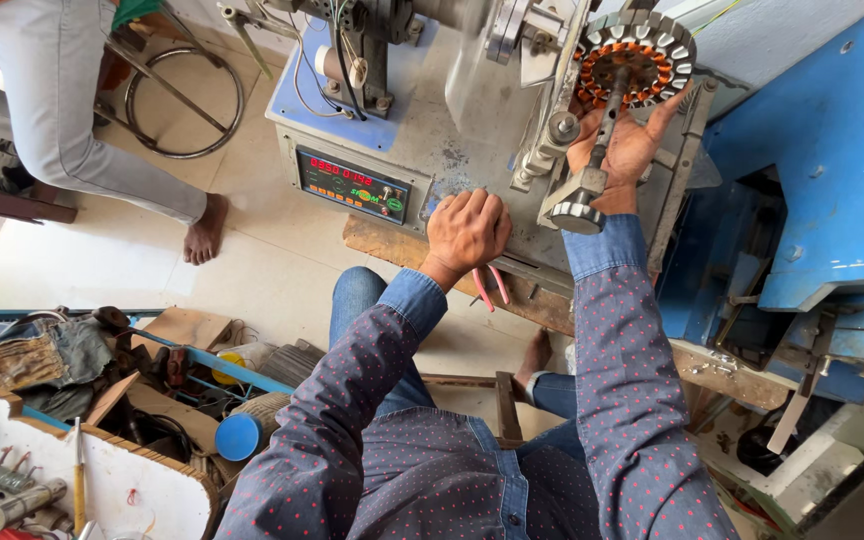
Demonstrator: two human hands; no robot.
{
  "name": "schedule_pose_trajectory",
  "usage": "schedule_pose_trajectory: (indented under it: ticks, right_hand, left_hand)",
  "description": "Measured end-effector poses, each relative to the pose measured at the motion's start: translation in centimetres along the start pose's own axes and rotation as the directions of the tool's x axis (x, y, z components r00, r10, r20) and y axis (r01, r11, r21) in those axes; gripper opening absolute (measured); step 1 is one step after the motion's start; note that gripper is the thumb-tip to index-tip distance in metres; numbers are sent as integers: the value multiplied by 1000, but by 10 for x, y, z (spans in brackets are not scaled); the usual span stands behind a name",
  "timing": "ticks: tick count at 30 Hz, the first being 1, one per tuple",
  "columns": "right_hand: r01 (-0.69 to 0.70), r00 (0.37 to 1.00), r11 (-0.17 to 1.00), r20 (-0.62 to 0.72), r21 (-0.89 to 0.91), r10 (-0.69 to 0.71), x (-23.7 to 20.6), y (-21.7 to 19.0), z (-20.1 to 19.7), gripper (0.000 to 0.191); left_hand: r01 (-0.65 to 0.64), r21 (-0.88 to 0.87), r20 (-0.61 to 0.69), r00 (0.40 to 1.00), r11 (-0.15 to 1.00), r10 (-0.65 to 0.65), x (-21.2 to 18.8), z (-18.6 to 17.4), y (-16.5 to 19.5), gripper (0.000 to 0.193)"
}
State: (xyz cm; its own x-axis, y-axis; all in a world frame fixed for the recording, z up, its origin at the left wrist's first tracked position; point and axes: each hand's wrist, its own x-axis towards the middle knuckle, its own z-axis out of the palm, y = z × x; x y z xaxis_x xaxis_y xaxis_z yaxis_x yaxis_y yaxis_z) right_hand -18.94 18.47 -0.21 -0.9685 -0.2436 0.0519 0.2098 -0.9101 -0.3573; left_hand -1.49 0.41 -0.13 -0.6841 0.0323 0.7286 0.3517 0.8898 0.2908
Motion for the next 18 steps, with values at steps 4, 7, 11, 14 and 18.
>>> schedule_pose_trajectory:
  ticks: [4,7,11,14,18]
  right_hand:
    - [17,1000,999,-10,-35,-18,-2,1,4,89]
    - [15,1000,997,-16,-72,-16,-1,1,5,93]
    - [6,1000,999,1,-33,-6,-1,1,5,88]
    - [16,1000,1000,5,-26,-16,-1,1,1,89]
    - [-54,997,997,-54,-49,51,1,-2,-4,94]
  left_hand:
    - [7,5,5,1000,1000,-8,0,0,0,21]
    - [1,1,5,1000,1000,-1,0,-1,-1,20]
    - [1,1,6,1000,1000,-1,0,-2,-1,19]
    - [9,-10,7,1000,1000,-9,0,-2,1,20]
    - [-3,-12,5,1000,1000,3,2,-3,2,20]
